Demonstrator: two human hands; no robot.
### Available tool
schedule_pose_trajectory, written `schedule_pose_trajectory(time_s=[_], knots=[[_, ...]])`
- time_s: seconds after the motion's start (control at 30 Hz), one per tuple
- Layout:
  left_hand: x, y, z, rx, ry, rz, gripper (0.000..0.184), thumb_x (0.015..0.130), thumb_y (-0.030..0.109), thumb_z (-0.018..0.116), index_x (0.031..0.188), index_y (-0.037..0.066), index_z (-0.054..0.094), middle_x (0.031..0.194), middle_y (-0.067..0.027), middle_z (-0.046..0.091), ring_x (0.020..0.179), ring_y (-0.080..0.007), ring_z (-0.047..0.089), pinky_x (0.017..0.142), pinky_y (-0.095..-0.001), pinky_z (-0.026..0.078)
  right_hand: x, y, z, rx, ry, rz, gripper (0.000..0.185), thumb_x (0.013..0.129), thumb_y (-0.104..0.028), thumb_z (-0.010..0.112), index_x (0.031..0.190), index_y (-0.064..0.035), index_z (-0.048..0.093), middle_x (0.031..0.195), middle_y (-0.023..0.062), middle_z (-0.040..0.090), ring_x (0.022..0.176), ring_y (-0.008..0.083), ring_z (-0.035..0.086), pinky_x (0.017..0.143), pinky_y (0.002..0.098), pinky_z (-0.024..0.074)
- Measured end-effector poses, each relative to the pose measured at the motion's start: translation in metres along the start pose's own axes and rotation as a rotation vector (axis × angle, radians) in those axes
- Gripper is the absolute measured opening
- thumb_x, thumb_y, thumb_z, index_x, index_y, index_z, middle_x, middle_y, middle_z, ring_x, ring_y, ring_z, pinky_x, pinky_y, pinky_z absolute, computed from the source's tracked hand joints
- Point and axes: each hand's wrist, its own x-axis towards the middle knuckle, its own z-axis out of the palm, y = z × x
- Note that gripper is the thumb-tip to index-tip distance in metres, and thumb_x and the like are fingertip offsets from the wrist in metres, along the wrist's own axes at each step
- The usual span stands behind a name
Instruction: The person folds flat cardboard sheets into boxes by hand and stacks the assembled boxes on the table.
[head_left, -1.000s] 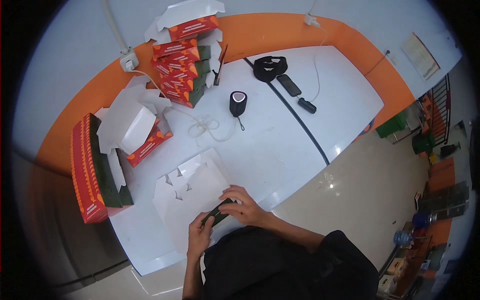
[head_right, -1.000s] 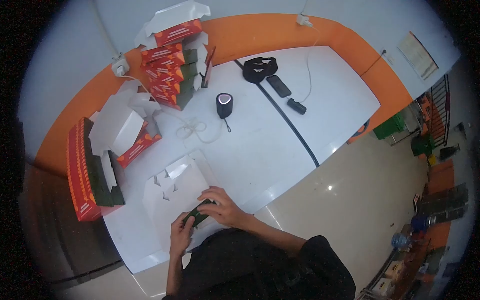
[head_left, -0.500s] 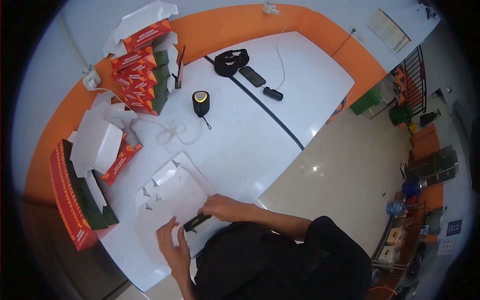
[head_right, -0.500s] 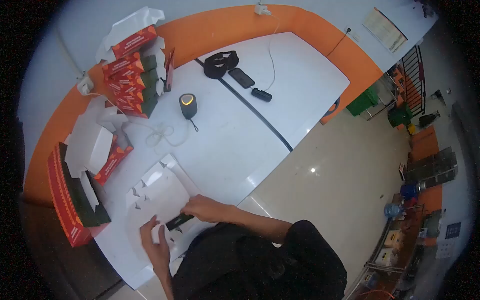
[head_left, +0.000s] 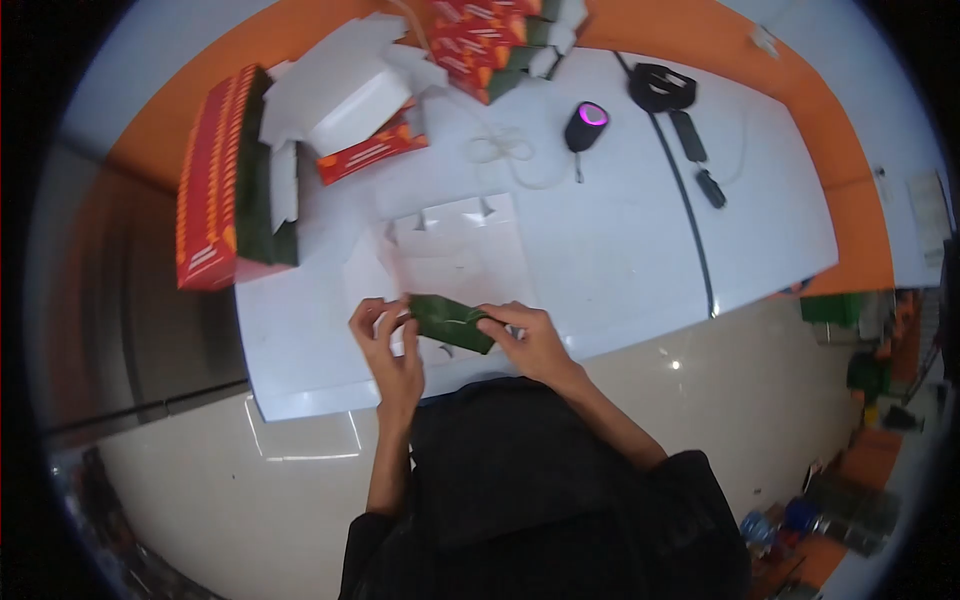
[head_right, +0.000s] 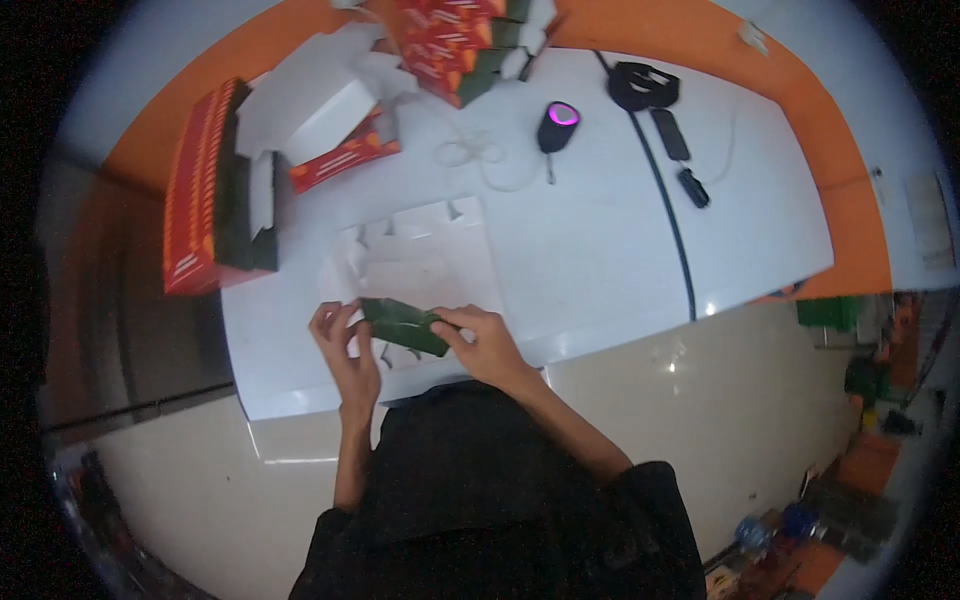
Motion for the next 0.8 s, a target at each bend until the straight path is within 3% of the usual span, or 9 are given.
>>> schedule_pose_trajectory(time_s=[0.07,0.17,0.3,0.4,0.47,0.53,0.67,0.73,0.8], knots=[[0.004,-0.003,-0.003,0.115,-0.04,0.118,0.028,0.094,-0.002,0.067,0.121,0.005,0.071,0.13,-0.0174,0.048,0.123,-0.0315,0.053,0.098,-0.0399,0.055,0.002,-0.005,-0.001,-0.061,-0.001,-0.006,0.026,0.096,-0.015,0.075,0.118,-0.0031,0.075,0.095,0.0119,0.074,0.08,0.0173,0.062,0.073,0.0327,0.049],[0.012,0.02,-0.005,0.296,-0.13,0.234,0.031,0.095,0.001,0.068,0.125,0.006,0.07,0.128,-0.0179,0.05,0.121,-0.0315,0.055,0.09,-0.0359,0.06,0.004,-0.02,-0.001,-0.102,-0.051,0.003,0.025,0.094,-0.015,0.072,0.117,-0.0037,0.074,0.083,0.0157,0.068,0.076,0.0291,0.06,0.071,0.0389,0.0479],[0.01,0.015,0.005,-0.108,-0.083,-0.236,0.028,0.1,0.005,0.065,0.127,0.01,0.07,0.13,-0.0189,0.055,0.121,-0.0322,0.057,0.077,-0.0308,0.063,0.007,-0.014,0.007,-0.215,-0.147,-0.114,0.023,0.093,-0.011,0.075,0.114,-0.0024,0.076,0.086,0.0125,0.07,0.075,0.0249,0.057,0.069,0.0381,0.047],[0.011,0.014,0.005,-0.219,-0.107,-0.428,0.026,0.098,0.003,0.066,0.123,0.01,0.072,0.133,-0.0204,0.056,0.122,-0.0329,0.057,0.085,-0.0361,0.061,0.008,-0.007,0.009,-0.226,-0.13,-0.205,0.022,0.091,-0.01,0.075,0.111,-0.0011,0.076,0.084,0.0129,0.069,0.076,0.0279,0.055,0.067,0.0399,0.0462],[0.007,0.003,0.007,0.011,-0.224,-0.072,0.025,0.095,0.0,0.067,0.117,0.01,0.074,0.145,-0.0222,0.047,0.133,-0.0371,0.05,0.104,-0.0441,0.05,0.01,-0.008,0.007,-0.214,-0.129,-0.212,0.022,0.09,-0.009,0.076,0.11,-0.0009,0.075,0.083,0.0125,0.068,0.076,0.0276,0.055,0.067,0.0398,0.0457],[0.0,0.009,0.01,-0.053,-0.295,0.045,0.026,0.094,-0.002,0.067,0.116,0.01,0.075,0.151,-0.0228,0.041,0.14,-0.0396,0.045,0.112,-0.047,0.043,0.01,-0.006,0.004,-0.208,-0.142,-0.216,0.021,0.09,-0.009,0.076,0.11,-0.0008,0.075,0.083,0.0122,0.069,0.076,0.027,0.055,0.068,0.0395,0.0456],[0.015,0.018,-0.007,-0.089,-0.514,0.036,0.033,0.1,0.008,0.063,0.132,0.014,0.071,0.168,-0.0231,0.018,0.154,-0.0422,0.028,0.12,-0.0498,0.032,0.007,-0.001,0.005,-0.183,-0.106,-0.154,0.018,0.091,-0.008,0.076,0.108,-0.0017,0.074,0.085,0.011,0.069,0.079,0.0247,0.058,0.074,0.0379,0.0472],[0.019,0.07,-0.033,0.119,-0.454,0.099,0.03,0.099,0.009,0.065,0.129,0.011,0.072,0.164,-0.0258,0.028,0.15,-0.0452,0.035,0.12,-0.0459,0.033,0.007,0.001,0.004,-0.095,0.008,-0.087,0.016,0.093,-0.011,0.075,0.107,-0.0024,0.073,0.088,0.0108,0.07,0.083,0.0265,0.061,0.081,0.0386,0.0476],[0.017,0.103,-0.087,-0.058,-0.311,0.223,0.037,0.101,0.013,0.062,0.136,0.003,0.064,0.153,-0.0273,0.046,0.145,-0.0406,0.044,0.12,-0.0467,0.034,0.002,0.002,0.002,0.05,0.182,-0.016,0.016,0.095,-0.016,0.073,0.105,-0.0028,0.072,0.093,0.0113,0.072,0.089,0.0314,0.063,0.091,0.0412,0.047]])
